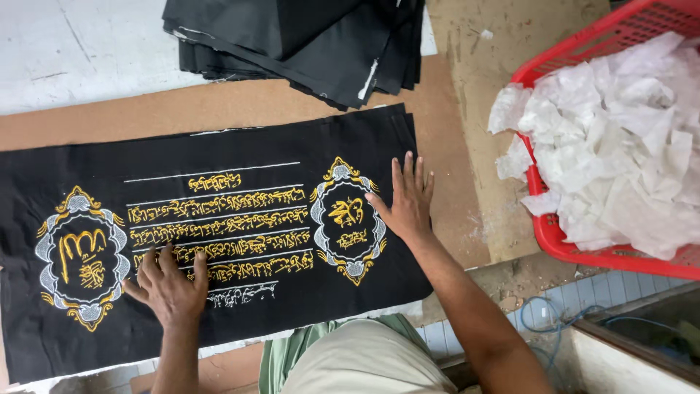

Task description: The person removes white protective film from black embroidered cloths laid on a work table. They peel the film by hand, smooth the cloth, and place the removed film into a nearby red basket. The person repeats this process on multiple cloths, flipping them over to access both sides.

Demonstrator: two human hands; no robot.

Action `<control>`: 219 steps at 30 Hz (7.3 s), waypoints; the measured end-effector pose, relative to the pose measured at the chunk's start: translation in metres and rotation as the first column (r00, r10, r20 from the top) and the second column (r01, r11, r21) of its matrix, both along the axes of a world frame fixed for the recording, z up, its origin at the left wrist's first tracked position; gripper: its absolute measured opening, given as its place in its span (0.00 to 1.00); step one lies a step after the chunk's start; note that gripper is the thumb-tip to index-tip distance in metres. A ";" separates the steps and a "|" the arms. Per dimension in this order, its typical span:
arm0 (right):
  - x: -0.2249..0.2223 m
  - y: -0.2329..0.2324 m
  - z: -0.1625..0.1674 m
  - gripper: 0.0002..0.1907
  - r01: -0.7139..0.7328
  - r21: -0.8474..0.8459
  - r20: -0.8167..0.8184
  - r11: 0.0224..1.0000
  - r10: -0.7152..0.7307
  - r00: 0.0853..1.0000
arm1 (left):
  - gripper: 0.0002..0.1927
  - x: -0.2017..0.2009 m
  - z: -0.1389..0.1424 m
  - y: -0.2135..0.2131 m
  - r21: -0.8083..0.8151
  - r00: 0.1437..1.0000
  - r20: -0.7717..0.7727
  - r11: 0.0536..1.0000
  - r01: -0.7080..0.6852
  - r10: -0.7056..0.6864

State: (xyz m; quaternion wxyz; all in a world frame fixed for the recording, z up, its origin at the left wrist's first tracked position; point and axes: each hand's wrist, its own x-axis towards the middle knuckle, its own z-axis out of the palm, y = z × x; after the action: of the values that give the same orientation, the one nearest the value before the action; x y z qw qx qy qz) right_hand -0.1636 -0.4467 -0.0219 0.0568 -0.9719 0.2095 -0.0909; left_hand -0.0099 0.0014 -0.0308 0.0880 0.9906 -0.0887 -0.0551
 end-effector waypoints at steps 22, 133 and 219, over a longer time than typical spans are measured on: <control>0.155 -0.040 -0.044 0.45 0.031 0.061 -0.129 0.998 -0.023 0.991 | 0.44 0.154 -0.016 0.009 -0.052 0.999 0.032 0.998 0.038 -0.036; 0.085 0.463 0.059 0.25 -0.004 0.284 0.195 0.959 -0.054 0.979 | 0.27 0.106 0.024 0.275 -0.695 0.705 -0.685 0.456 -0.556 -0.184; -0.060 0.186 0.007 0.03 -0.219 0.129 0.112 0.967 0.205 0.972 | 0.49 -0.072 0.004 -0.034 -0.077 0.869 0.061 0.865 0.495 -0.491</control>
State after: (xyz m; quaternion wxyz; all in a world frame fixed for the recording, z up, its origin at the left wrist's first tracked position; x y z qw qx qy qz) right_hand -0.2239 -0.2603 -0.0145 0.1444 -0.9767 0.1073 -0.1167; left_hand -0.0817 -0.0321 -0.0267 0.1137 0.9310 -0.3429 -0.0521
